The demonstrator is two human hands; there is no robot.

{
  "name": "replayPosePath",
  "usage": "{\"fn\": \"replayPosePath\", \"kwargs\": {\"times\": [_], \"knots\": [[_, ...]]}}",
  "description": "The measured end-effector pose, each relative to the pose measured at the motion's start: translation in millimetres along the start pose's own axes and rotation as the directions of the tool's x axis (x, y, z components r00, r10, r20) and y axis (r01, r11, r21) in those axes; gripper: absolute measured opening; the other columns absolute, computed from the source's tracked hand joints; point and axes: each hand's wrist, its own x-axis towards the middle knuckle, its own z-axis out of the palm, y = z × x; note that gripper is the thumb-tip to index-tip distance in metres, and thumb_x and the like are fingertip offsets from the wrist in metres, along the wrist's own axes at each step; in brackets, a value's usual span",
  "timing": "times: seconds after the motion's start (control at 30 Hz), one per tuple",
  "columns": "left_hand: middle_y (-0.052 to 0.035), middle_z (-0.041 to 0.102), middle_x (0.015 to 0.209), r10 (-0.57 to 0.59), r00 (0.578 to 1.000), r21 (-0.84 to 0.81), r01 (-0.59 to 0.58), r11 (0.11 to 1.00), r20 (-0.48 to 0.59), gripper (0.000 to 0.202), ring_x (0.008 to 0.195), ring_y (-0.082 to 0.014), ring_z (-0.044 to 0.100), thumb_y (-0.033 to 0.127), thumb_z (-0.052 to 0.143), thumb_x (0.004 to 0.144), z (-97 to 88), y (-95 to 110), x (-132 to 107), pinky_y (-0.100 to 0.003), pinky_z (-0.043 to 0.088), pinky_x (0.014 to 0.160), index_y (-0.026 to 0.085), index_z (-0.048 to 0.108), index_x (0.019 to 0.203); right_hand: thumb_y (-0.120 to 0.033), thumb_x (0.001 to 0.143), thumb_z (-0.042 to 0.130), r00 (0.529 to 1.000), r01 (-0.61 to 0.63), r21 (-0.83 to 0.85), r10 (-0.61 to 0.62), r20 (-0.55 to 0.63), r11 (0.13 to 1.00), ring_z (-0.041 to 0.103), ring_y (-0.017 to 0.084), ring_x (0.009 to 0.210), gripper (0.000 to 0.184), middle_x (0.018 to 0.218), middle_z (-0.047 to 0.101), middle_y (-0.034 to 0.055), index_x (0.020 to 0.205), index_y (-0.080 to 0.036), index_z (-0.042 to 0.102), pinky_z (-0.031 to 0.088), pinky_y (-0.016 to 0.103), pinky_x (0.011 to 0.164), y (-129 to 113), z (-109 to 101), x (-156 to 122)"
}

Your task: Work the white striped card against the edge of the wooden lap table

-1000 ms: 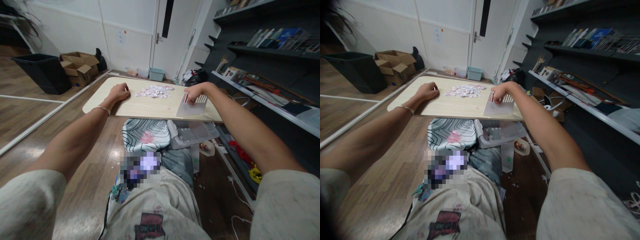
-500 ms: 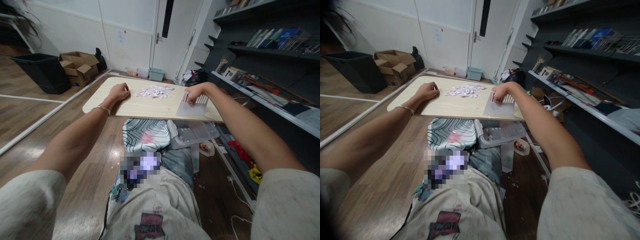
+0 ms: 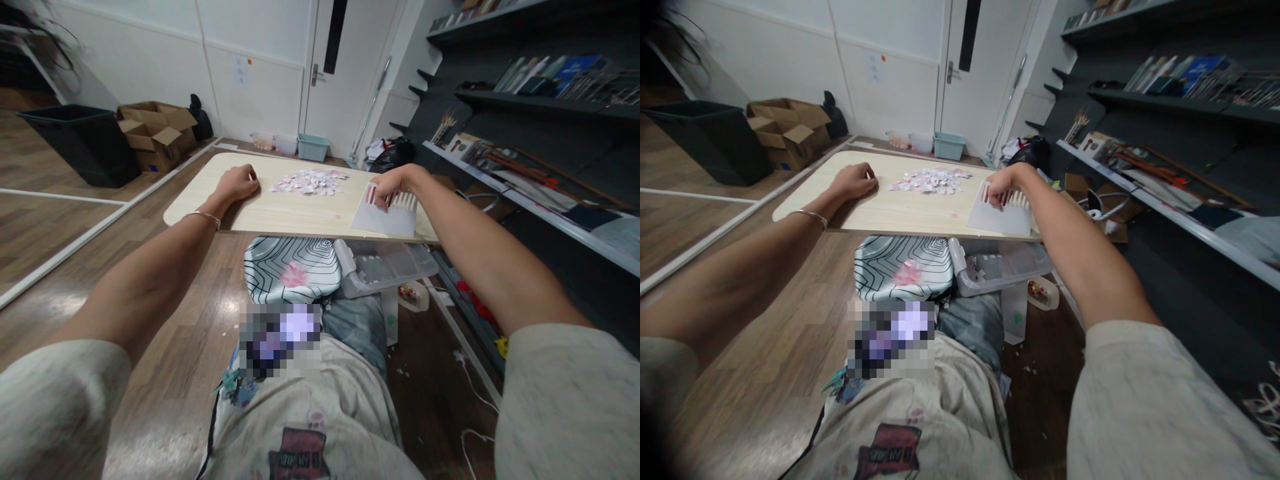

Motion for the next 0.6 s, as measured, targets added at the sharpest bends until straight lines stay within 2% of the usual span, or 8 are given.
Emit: {"fn": "replayPosePath", "kwargs": {"times": [0.1, 0.2, 0.3, 0.4, 0.5, 0.6], "knots": [[-0.02, 0.093, 0.132, 0.005, 1.0, -0.008, -0.005, 1.0, -0.002, 0.053, 0.139, -0.0526, 0.08, 0.042, 0.086, 0.086, -0.2, 0, 0, -0.059, 0.062, 0.121, 0.024, 0.09, 0.136, -0.037, 0.069, 0.122, 0.999, -0.037, 0.027, 0.038, -0.026, 0.999, 0.077, 0.025, 0.084, 0.053, 0.081, 0.069, -0.0017, 0.092, -0.021, 0.078, 0.066, 0.031, 0.068, 1, 4, -6], [-0.0207, 0.093, 0.135, 0.001, 1.0, -0.008, -0.001, 1.0, 0.003, 0.054, 0.14, -0.0529, 0.079, 0.039, 0.085, 0.086, -0.7, 1, -1, -0.061, 0.061, 0.123, 0.024, 0.091, 0.138, -0.025, 0.067, 0.12, 0.998, -0.063, 0.07, 0.064, -0.02, 0.996, 0.077, 0.025, 0.082, 0.051, 0.079, 0.07, -0.0018, 0.091, -0.022, 0.075, 0.066, 0.031, 0.068, 0, 11, -14], [-0.0208, 0.092, 0.141, 0.002, 1.0, 0.022, -0.002, 1.0, 0.016, 0.056, 0.142, -0.0504, 0.079, 0.035, 0.082, 0.09, -2.6, 3, -3, -0.059, 0.06, 0.124, 0.023, 0.089, 0.144, -0.015, 0.064, 0.115, 0.996, -0.065, 0.14, 0.056, 0.067, 0.988, 0.08, 0.025, 0.081, 0.05, 0.079, 0.074, -0.0019, 0.09, -0.023, 0.072, 0.069, 0.031, 0.071, 3, 24, -23], [-0.0258, 0.091, 0.148, 0.029, 0.999, 0.061, -0.031, 0.998, 0.045, 0.054, 0.143, -0.0477, 0.078, 0.032, 0.075, 0.1, -5.5, 4, -5, -0.056, 0.059, 0.123, 0.017, 0.086, 0.151, -0.012, 0.064, 0.11, 0.986, -0.072, 0.195, 0.039, 0.165, 0.978, 0.084, 0.026, 0.082, 0.047, 0.079, 0.079, -0.0021, 0.088, -0.023, 0.071, 0.073, 0.033, 0.075, 9, 37, -30], [-0.0266, 0.09, 0.15, 0.038, 0.997, 0.071, -0.043, 0.997, 0.064, 0.053, 0.144, -0.0458, 0.077, 0.03, 0.071, 0.105, -7.7, 3, -6, -0.054, 0.059, 0.124, 0.015, 0.085, 0.154, -0.013, 0.066, 0.108, 0.981, -0.07, 0.221, 0.027, 0.193, 0.973, 0.087, 0.028, 0.084, 0.044, 0.081, 0.082, -0.0019, 0.088, -0.023, 0.071, 0.076, 0.036, 0.081, 15, 44, -32], [-0.0242, 0.09, 0.152, 0.021, 0.998, 0.047, -0.024, 0.999, 0.067, 0.054, 0.145, -0.0454, 0.076, 0.032, 0.075, 0.103, -8.3, 2, -5, -0.051, 0.058, 0.126, 0.016, 0.086, 0.154, -0.014, 0.068, 0.108, 0.977, -0.066, 0.22, 0.018, 0.214, 0.973, 0.089, 0.029, 0.089, 0.042, 0.084, 0.084, -0.0016, 0.09, -0.022, 0.073, 0.078, 0.039, 0.087, 17, 43, -32]]}}
